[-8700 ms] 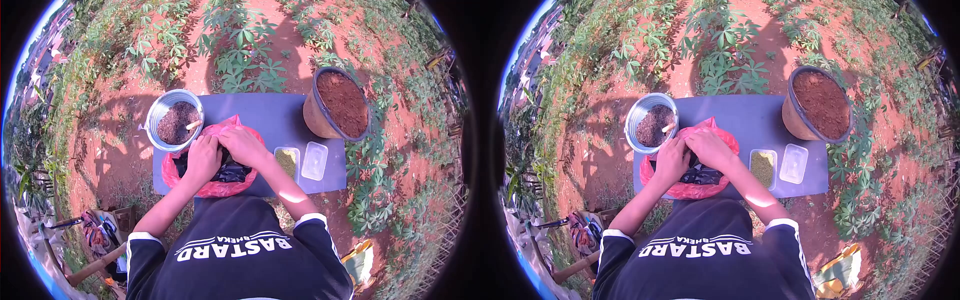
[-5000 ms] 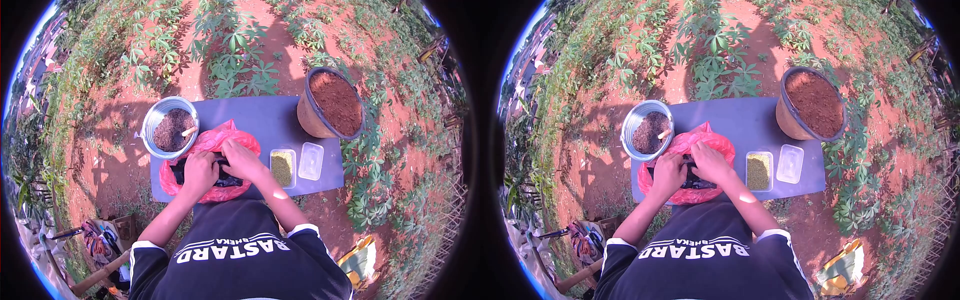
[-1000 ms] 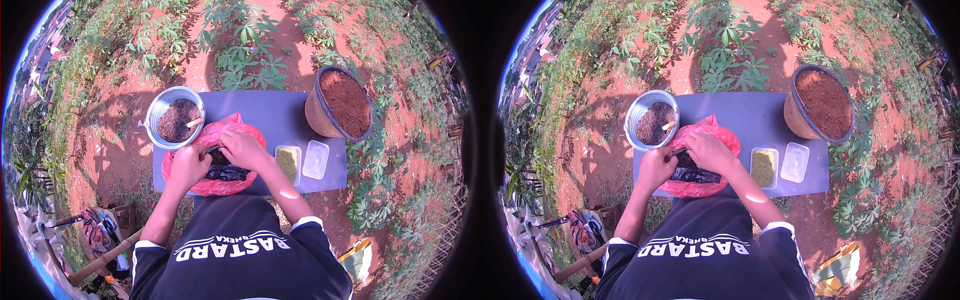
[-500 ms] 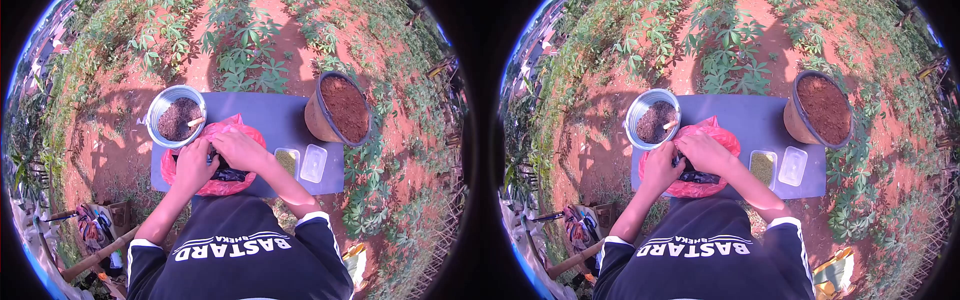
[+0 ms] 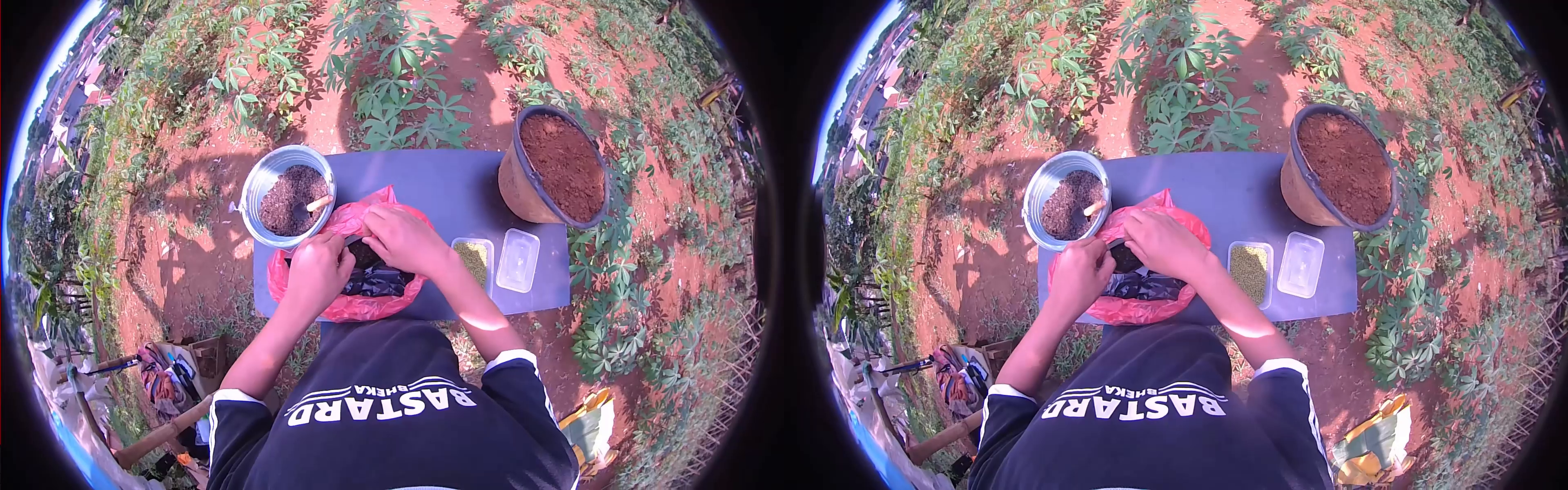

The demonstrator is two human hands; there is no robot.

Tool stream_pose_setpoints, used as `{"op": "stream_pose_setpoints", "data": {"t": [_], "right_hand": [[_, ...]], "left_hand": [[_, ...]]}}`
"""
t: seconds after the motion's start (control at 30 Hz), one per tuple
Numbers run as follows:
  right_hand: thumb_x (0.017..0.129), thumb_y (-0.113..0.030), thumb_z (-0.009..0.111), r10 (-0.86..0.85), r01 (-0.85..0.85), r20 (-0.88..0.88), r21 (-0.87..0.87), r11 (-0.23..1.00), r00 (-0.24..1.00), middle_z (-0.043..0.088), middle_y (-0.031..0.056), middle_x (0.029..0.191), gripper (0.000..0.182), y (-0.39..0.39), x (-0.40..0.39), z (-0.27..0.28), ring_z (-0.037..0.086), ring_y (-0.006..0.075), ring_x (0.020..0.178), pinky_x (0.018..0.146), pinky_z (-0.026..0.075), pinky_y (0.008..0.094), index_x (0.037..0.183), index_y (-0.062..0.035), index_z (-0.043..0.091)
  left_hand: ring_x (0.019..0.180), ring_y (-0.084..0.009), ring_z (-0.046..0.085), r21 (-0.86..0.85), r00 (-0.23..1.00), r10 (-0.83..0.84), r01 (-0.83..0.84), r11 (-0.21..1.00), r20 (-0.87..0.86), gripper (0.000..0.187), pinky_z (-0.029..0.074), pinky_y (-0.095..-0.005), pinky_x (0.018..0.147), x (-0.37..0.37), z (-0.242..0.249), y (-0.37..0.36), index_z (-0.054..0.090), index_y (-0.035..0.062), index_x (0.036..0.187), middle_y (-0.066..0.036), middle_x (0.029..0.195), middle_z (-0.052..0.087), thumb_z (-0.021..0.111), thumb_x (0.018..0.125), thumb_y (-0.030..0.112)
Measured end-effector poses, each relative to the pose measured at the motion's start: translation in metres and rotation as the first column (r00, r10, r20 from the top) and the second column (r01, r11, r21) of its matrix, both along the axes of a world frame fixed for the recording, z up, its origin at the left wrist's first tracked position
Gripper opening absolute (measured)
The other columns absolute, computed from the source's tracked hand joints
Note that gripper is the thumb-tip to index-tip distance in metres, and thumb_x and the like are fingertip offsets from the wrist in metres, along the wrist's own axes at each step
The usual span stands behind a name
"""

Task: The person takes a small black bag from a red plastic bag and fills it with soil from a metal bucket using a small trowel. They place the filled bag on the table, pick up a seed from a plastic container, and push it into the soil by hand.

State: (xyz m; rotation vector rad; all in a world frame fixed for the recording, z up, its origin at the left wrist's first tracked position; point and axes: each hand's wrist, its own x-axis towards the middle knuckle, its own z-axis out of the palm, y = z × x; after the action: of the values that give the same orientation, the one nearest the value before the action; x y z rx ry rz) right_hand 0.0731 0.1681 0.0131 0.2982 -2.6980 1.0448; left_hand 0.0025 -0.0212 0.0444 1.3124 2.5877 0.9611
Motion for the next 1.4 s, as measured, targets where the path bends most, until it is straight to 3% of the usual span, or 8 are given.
{"op": "stream_pose_setpoints", "data": {"t": [0.17, 0.3, 0.53, 0.63, 0.8, 1.0, 1.23, 1.4], "right_hand": [[0.082, -0.011, 0.070, 0.010, -0.006, -0.082, 0.048, 0.999, 0.997, 0.055, 0.0155, 0.092, 0.022, -0.005, -0.003, 0.008, 0.059, 0.0371, 0.090, 0.080, 0.047, 0.0474, 0.089, -0.0022, 0.051], [0.084, -0.012, 0.069, 0.068, -0.066, -0.037, 0.066, 0.996, 0.997, 0.055, 0.0155, 0.092, 0.020, -0.008, -0.010, 0.000, 0.058, 0.0373, 0.090, 0.082, 0.046, 0.0479, 0.088, -0.0024, 0.052], [0.081, -0.006, 0.063, 0.140, -0.133, -0.006, 0.277, 0.952, 0.990, 0.060, 0.0131, 0.092, 0.011, -0.013, -0.015, 0.010, 0.061, 0.0315, 0.091, 0.084, 0.047, 0.0433, 0.090, -0.0025, 0.057], [0.081, -0.007, 0.064, 0.169, -0.152, -0.035, 0.295, 0.944, 0.985, 0.061, 0.0124, 0.089, 0.012, -0.013, -0.015, 0.012, 0.061, 0.0312, 0.090, 0.084, 0.047, 0.0429, 0.089, -0.0029, 0.057], [0.079, -0.007, 0.064, 0.142, -0.129, -0.016, 0.317, 0.940, 0.990, 0.063, 0.0114, 0.091, 0.013, -0.015, -0.016, 0.016, 0.063, 0.0293, 0.094, 0.086, 0.046, 0.0422, 0.091, -0.0031, 0.059], [0.078, -0.007, 0.064, 0.122, -0.101, -0.035, 0.367, 0.925, 0.992, 0.062, 0.0104, 0.092, 0.015, -0.013, -0.008, 0.019, 0.062, 0.0287, 0.094, 0.087, 0.046, 0.0422, 0.091, -0.0033, 0.058], [0.080, -0.010, 0.065, 0.026, -0.005, -0.087, 0.232, 0.973, 0.996, 0.060, 0.0126, 0.092, 0.015, -0.009, -0.005, 0.009, 0.061, 0.0318, 0.091, 0.082, 0.048, 0.0443, 0.091, -0.0023, 0.058], [0.082, -0.012, 0.068, -0.008, 0.022, -0.074, 0.198, 0.980, 0.997, 0.059, 0.0134, 0.093, 0.018, -0.004, -0.002, -0.006, 0.061, 0.0335, 0.090, 0.083, 0.048, 0.0460, 0.092, -0.0020, 0.058]], "left_hand": [[0.067, -0.0391, 0.061, -0.022, 1.000, 0.005, -0.005, 1.000, -0.020, 0.016, 0.047, -0.0489, 0.064, 0.000, -0.002, -0.006, 0.054, -0.0051, 0.070, -0.019, 0.070, 0.059, 0.064, 0.078, 0.004], [0.066, -0.0391, 0.061, -0.021, 0.997, 0.010, -0.011, 1.000, -0.071, 0.016, 0.047, -0.0487, 0.064, 0.000, 0.002, -0.011, 0.055, -0.0039, 0.069, -0.018, 0.070, 0.060, 0.065, 0.078, 0.005], [0.065, -0.0385, 0.061, -0.062, 0.995, 0.051, -0.057, 0.996, -0.083, 0.018, 0.048, -0.0483, 0.065, -0.001, -0.002, -0.018, 0.055, -0.0022, 0.066, -0.017, 0.068, 0.060, 0.067, 0.076, 0.007], [0.069, -0.0374, 0.061, -0.127, 0.993, 0.093, -0.101, 0.987, -0.070, 0.016, 0.048, -0.0482, 0.069, 0.002, -0.004, -0.016, 0.055, -0.0006, 0.075, -0.016, 0.073, 0.061, 0.069, 0.075, 0.008], [0.081, -0.0378, 0.061, 0.016, 0.988, 0.120, -0.119, 0.993, -0.094, 0.029, 0.048, -0.0478, 0.072, 0.009, -0.013, 0.003, 0.051, 0.0013, 0.093, -0.015, 0.084, 0.057, 0.073, 0.075, 0.010], [0.080, -0.0397, 0.060, 0.018, 0.995, 0.064, -0.063, 0.998, -0.080, 0.022, 0.048, -0.0474, 0.074, 0.004, -0.017, 0.007, 0.053, 0.0002, 0.083, -0.017, 0.083, 0.056, 0.072, 0.076, 0.007], [0.078, -0.0355, 0.061, 0.024, 0.995, 0.025, -0.023, 0.999, -0.101, 0.016, 0.045, -0.0467, 0.074, -0.004, -0.012, 0.009, 0.056, 0.0014, 0.073, -0.014, 0.075, 0.060, 0.071, 0.075, 0.005], [0.076, -0.0316, 0.062, -0.083, 0.986, 0.034, -0.049, 0.995, -0.165, 0.015, 0.042, -0.0445, 0.072, -0.005, -0.005, 0.006, 0.056, 0.0031, 0.071, -0.011, 0.072, 0.061, 0.069, 0.076, 0.009]]}}
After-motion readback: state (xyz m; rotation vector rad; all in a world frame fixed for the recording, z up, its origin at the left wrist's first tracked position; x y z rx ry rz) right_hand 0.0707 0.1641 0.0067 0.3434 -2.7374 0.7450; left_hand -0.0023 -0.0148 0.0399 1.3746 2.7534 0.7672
